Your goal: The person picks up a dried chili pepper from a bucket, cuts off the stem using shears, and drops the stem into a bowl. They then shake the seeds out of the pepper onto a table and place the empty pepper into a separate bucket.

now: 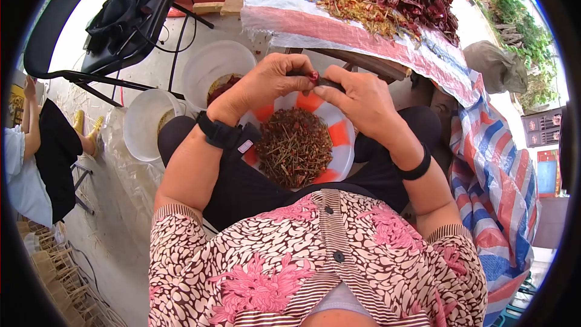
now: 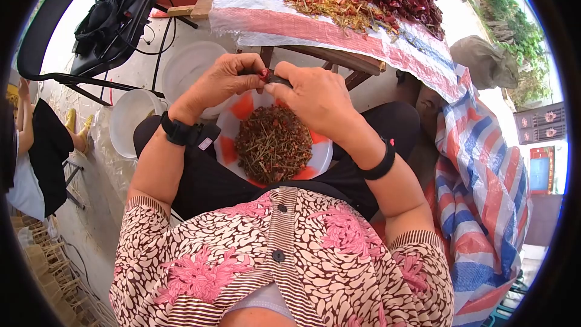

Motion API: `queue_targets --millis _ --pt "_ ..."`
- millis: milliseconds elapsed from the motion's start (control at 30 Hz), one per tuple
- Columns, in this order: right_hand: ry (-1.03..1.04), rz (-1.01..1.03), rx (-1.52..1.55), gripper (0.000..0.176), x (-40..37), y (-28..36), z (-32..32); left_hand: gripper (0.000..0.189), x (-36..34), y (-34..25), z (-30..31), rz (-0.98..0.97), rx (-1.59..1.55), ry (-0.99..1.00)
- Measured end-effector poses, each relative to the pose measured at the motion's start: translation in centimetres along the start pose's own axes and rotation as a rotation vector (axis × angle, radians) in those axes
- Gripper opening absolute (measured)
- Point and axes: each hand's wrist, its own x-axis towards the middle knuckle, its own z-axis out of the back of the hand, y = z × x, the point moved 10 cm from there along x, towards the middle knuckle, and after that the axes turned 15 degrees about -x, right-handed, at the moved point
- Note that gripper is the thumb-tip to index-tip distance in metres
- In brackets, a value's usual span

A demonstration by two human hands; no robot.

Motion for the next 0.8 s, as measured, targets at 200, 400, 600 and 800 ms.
queue_targets --millis 200,400,600,800 --pt "0.181 -0.02 1.056 0.024 0.0 -0.7 -3.5 0.01 -0.5 0.9 -1.4 0.151 -0.521 0.054" --pt "0.318 -0.095 1.67 0.021 -1.2 0.5 -6.2 0.01 -0.8 0.5 -2.1 0.148 -0.614 0.103" --pt "0.144 -0.098 1.471 0.023 -1.1 -0.3 -5.8 0.012 -0.9 0.8 -2.6 0.184 -0.628 0.203" --pt "-0.134 -0.061 0.63 0.031 -1.6 -2.1 -2.9 0.019 -1.1 2.8 -2.5 0.227 -0.567 0.126"
